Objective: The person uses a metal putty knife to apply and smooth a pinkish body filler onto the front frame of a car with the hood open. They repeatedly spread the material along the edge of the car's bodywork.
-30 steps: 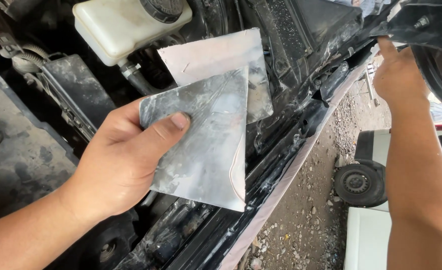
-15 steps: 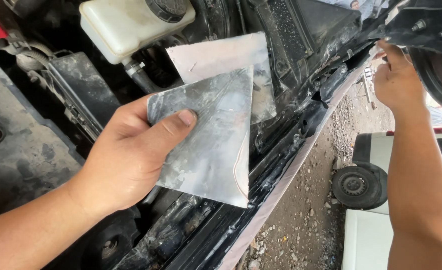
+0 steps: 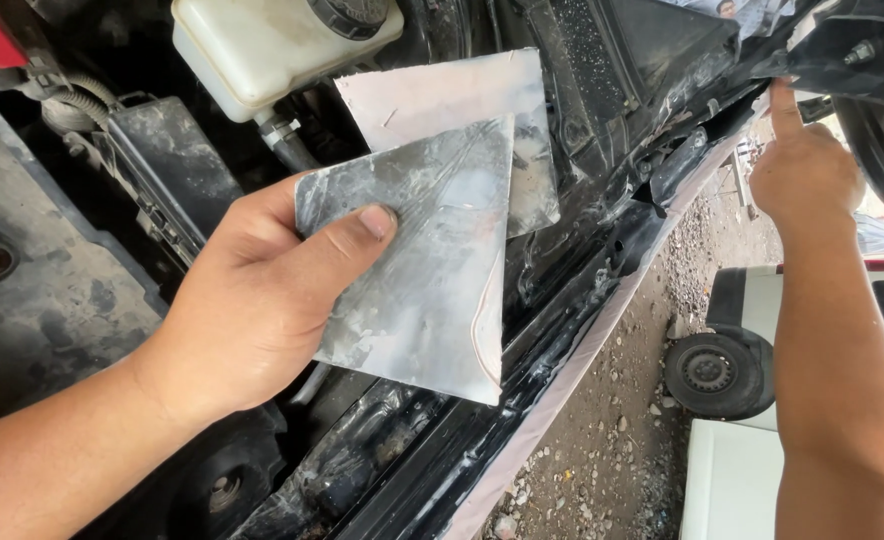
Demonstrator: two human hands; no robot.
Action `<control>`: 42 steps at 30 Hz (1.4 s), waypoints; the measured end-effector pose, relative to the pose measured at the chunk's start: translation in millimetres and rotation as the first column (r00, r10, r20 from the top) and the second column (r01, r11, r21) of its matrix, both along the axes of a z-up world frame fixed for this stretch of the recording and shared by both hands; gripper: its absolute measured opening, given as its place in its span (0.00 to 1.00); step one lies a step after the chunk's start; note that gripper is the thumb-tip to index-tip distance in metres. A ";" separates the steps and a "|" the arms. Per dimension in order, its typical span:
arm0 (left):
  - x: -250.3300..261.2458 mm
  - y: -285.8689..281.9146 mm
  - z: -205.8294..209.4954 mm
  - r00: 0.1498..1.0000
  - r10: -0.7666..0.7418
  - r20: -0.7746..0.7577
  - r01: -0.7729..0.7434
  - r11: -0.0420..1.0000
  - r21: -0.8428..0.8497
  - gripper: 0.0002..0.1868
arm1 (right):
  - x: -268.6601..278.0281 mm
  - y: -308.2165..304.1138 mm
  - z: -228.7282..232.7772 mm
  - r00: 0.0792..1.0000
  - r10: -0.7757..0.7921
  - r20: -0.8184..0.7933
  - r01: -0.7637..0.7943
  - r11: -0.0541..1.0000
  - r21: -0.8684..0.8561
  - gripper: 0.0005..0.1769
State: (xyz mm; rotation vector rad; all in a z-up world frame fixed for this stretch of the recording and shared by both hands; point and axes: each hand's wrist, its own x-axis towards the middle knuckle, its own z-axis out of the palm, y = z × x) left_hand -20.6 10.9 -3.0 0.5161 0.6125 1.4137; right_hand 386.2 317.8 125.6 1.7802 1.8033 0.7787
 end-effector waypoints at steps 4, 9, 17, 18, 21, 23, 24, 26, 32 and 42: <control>0.1 -0.2 -0.9 1.000 0.009 -0.013 -0.009 1.000 0.023 0.13 | -32.9 -17.5 6.1 0.979 -0.196 0.053 0.195 0.981 0.010 0.48; -0.3 0.8 -4.3 0.998 0.017 -0.063 -0.016 0.999 0.031 0.12 | -9.4 4.7 -1.9 0.977 -0.198 0.072 0.197 0.980 0.016 0.52; 1.3 1.2 2.8 0.998 0.036 -0.058 -0.031 0.995 0.092 0.12 | -7.3 5.8 -2.8 0.996 0.054 0.070 -0.062 0.992 0.106 0.51; 1.4 1.3 2.0 0.998 0.037 -0.057 -0.032 0.995 0.092 0.12 | -14.6 2.7 -2.0 0.996 0.055 0.070 -0.063 0.992 0.106 0.51; 2.8 2.2 -0.5 0.990 0.036 -0.134 -0.024 0.995 0.094 0.12 | -26.5 -1.4 0.6 0.982 -0.180 -0.065 0.183 0.982 0.051 0.52; 3.5 2.8 -2.8 0.991 0.042 -0.130 -0.029 0.994 0.103 0.12 | -22.4 2.4 1.2 0.986 -0.139 -0.088 0.143 0.989 0.034 0.51; 2.7 3.4 -3.0 0.991 0.039 -0.131 -0.026 0.995 0.100 0.12 | -12.4 8.1 0.8 0.986 -0.142 -0.089 0.146 0.989 0.031 0.51; 1.3 4.6 -3.5 0.996 0.006 -0.088 -0.001 0.998 0.057 0.12 | 8.0 19.4 0.0 0.997 0.008 -0.074 -0.005 0.999 0.037 0.50; -0.6 5.4 -5.1 0.994 0.016 -0.112 -0.012 0.999 0.038 0.12 | 65.5 48.1 -6.5 0.964 0.263 0.019 -0.264 0.963 0.050 0.58; 1.3 5.3 -5.9 0.996 0.004 -0.091 -0.001 0.999 0.038 0.12 | -3.1 -14.2 7.0 0.988 -0.035 0.154 0.034 0.999 0.010 0.55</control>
